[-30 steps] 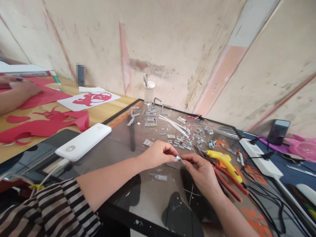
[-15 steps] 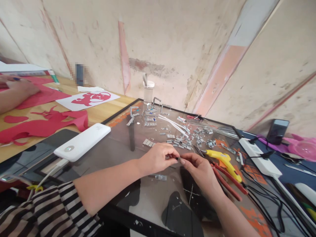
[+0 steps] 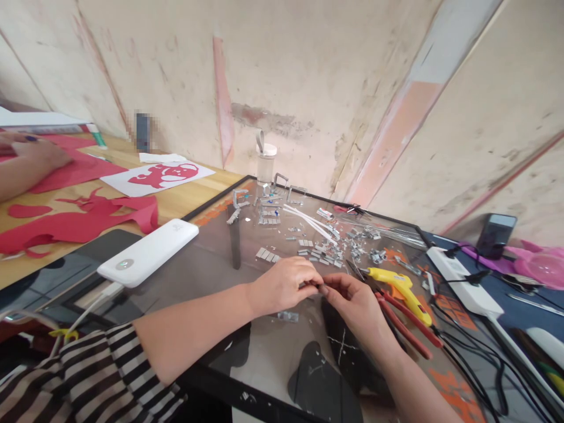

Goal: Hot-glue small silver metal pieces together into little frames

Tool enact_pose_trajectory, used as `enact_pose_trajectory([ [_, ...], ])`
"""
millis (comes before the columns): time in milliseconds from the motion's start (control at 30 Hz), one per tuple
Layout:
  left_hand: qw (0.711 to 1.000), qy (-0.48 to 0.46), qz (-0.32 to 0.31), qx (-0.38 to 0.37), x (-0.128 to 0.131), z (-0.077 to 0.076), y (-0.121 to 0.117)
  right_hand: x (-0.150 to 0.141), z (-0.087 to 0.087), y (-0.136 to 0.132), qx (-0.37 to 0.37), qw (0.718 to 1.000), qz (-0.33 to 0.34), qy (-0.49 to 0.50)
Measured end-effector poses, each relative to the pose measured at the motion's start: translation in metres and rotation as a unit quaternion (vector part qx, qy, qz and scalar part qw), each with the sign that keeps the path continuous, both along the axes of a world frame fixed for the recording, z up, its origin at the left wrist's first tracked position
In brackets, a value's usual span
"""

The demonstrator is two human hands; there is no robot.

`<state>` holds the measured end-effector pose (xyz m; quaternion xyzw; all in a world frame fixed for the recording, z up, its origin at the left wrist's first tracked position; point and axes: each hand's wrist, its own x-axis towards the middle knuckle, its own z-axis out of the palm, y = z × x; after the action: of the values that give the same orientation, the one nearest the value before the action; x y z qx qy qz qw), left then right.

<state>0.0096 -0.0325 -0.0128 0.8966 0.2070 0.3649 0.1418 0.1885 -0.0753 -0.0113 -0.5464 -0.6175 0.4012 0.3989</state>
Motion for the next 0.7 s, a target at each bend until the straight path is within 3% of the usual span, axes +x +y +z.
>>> enact_pose_trajectory([
  [700,1.000,0.022,-0.013,-0.010,-0.0020,-0.0025,0.0051,0.0021,0.0002,0.0000,-0.013,0.999,0.034,0.019],
])
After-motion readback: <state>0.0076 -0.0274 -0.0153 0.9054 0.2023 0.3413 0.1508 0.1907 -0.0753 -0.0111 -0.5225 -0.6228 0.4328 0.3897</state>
